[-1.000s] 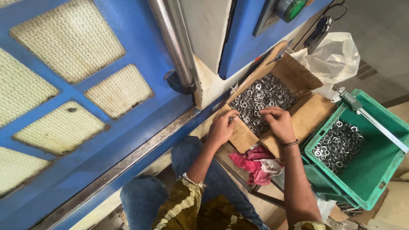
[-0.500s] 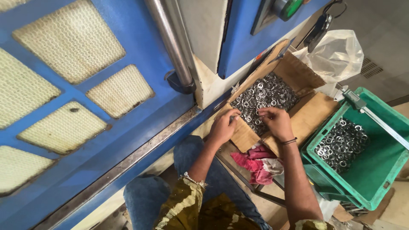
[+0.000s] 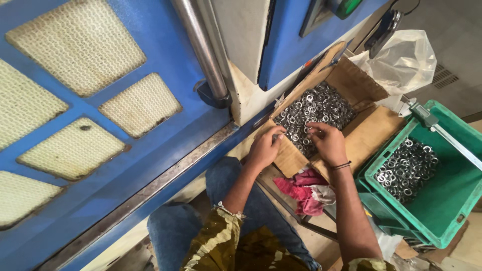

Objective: The person sits on the floor and repeatedly picks up small metal rings and cylindrical rods, inserts the rings onto the rods, and places the assembled pieces into a cardboard box. The person occasionally wipes the rods with a pink cloth and opens the machine door to place parts inside.

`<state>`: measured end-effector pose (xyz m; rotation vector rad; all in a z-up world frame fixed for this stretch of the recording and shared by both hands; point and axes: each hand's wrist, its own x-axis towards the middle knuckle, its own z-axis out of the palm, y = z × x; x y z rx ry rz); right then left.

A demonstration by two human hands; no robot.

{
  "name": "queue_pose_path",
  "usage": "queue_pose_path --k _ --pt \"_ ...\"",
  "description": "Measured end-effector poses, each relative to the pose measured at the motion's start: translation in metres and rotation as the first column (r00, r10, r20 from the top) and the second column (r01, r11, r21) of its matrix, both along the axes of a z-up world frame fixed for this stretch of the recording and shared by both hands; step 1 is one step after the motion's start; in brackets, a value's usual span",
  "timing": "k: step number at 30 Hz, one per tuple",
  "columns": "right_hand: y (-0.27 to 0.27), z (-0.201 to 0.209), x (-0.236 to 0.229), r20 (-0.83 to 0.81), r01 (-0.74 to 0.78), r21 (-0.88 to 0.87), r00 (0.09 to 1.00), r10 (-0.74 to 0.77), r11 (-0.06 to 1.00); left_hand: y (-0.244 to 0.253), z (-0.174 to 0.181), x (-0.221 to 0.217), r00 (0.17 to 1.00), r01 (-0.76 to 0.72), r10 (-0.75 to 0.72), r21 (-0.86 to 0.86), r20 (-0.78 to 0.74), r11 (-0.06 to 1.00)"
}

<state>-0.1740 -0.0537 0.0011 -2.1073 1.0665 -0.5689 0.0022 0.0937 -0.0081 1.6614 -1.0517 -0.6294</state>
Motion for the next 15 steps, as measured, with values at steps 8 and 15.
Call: queue_pose_path --k 8,15 --pt "-0.008 -0.011 -0.001 0.008 0.000 0.055 1.000 0.000 0.998 -0.001 -0.004 -0.001 1.000 -0.003 0.002 -0.059 -0.013 0.998" --pt "-0.006 -0.011 -0.001 -0.025 -0.011 0.047 1.000 0.012 0.999 -0.001 0.001 -0.001 0.999 0.007 -0.008 -0.017 -0.035 1.000"
